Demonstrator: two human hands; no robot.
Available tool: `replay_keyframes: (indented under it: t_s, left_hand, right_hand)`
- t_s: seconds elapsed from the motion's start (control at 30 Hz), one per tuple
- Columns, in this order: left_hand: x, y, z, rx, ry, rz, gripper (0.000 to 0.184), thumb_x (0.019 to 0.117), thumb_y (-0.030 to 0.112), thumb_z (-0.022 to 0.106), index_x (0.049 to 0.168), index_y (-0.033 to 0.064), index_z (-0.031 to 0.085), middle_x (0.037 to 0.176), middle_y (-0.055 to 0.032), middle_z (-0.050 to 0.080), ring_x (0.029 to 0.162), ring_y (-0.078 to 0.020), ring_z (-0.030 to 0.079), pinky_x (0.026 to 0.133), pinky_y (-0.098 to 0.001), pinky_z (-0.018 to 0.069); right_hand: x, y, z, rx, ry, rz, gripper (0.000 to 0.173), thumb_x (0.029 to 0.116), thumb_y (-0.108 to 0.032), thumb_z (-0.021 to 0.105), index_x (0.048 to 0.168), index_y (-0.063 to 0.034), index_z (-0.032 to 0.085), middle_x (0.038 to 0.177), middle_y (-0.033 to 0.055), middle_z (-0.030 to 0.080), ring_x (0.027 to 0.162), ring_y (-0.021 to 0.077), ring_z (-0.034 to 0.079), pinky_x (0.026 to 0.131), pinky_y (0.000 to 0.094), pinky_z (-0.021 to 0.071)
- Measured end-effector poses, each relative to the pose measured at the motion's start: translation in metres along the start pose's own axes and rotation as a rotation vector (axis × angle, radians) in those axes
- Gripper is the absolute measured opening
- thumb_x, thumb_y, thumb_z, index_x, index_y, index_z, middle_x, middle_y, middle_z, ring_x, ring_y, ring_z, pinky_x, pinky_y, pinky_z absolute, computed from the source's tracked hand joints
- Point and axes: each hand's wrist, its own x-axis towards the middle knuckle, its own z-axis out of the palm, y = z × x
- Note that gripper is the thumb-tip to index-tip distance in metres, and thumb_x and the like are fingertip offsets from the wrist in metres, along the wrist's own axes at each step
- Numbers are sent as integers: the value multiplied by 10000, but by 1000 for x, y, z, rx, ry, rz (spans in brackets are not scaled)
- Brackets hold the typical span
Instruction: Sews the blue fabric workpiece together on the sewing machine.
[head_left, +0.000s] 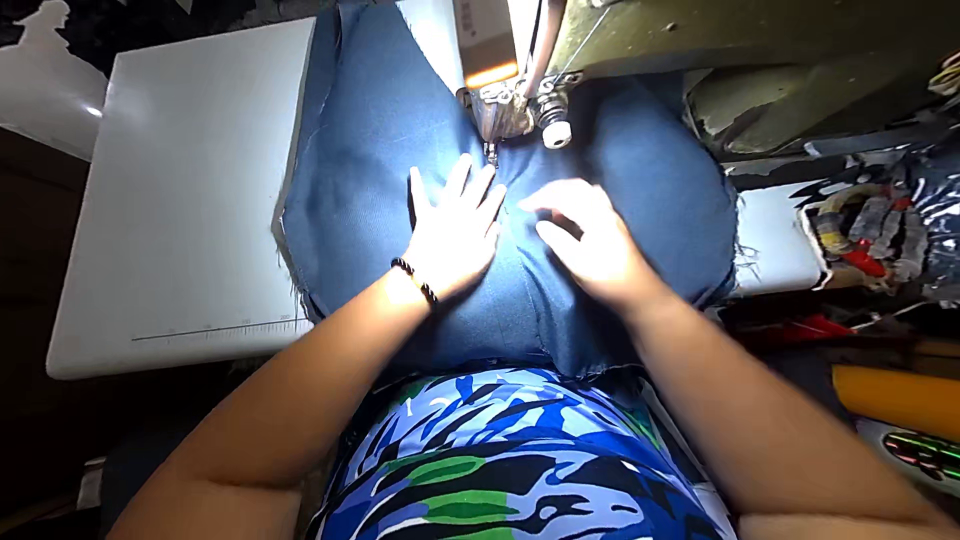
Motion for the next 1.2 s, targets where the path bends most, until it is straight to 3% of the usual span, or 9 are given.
replay_keyframes:
  t_s: [0.03,0.13,0.33,0.5,0.6,0.7,0.93,1.07,1.2]
  left_hand:
    - [-12,12,3,-17,-9,-33,570,1067,406,314,1566,167,451,1656,-41,367,1577,-343,187,1120,-832,8]
    - [-37,27,22,-42,25,-39,620,1060,444,285,1611,170,364,1678,-12,327,1579,-305,201,1111,-829,53]
    - [-36,24,25,-46,43,-8,627,1047,463,307,1599,179,390,1664,-16,354,1573,-311,218,1100,-833,65]
    - [-36,19,24,-50,30,17,626,1047,466,304,1597,183,395,1665,-3,352,1576,-306,208,1099,-836,57]
    - [-36,15,21,-61,16,45,631,1043,455,314,1602,171,385,1671,-8,340,1579,-309,196,1115,-819,52]
    - [-35,12,21,-36,-10,63,620,1058,461,284,1610,190,367,1670,1,340,1572,-271,225,1172,-736,113]
    - [-37,15,10,-57,-66,61,580,1080,418,291,1609,193,369,1674,-3,334,1558,-270,267,1136,-764,153]
    - [-29,20,7,-272,51,-113,534,1074,313,389,1569,113,412,1611,-77,432,1524,-276,346,1185,-701,175]
    - [-21,7,19,-161,89,-89,578,1056,463,382,1511,126,499,1578,-88,471,1497,-265,384,1176,-634,220]
  right_hand:
    - [-20,-6,2,220,74,109,227,989,-85,545,1172,-85,681,1141,15,655,975,68,601,834,229,500]
    - [-47,6,-1,579,171,233,202,978,-13,546,1160,-101,553,848,-55,642,624,7,594,551,163,522]
    - [3,35,-26,601,-198,127,116,968,6,525,1018,-61,604,693,-59,645,480,-7,567,443,145,490]
    - [1,24,-28,41,-393,-225,303,835,-184,654,1095,-32,685,934,67,653,739,108,599,645,283,519]
    - [-41,-1,-27,-215,-480,-337,724,672,-384,837,1361,-253,660,1294,79,624,1165,294,575,909,477,519]
    - [-84,-2,-5,-422,-447,-328,815,746,-117,803,1446,-459,563,1575,124,473,1398,456,441,1089,674,339]
    - [-100,5,22,-284,-111,-399,254,942,-133,601,1084,-221,791,1381,152,642,1392,431,484,1151,697,290]
    - [-96,1,22,-188,-55,-563,232,992,-48,547,954,-67,775,1045,72,777,1120,230,699,1058,411,493]
    - [-90,-3,23,-180,-57,-582,232,993,-64,546,907,-58,762,963,75,780,1024,213,732,937,347,560]
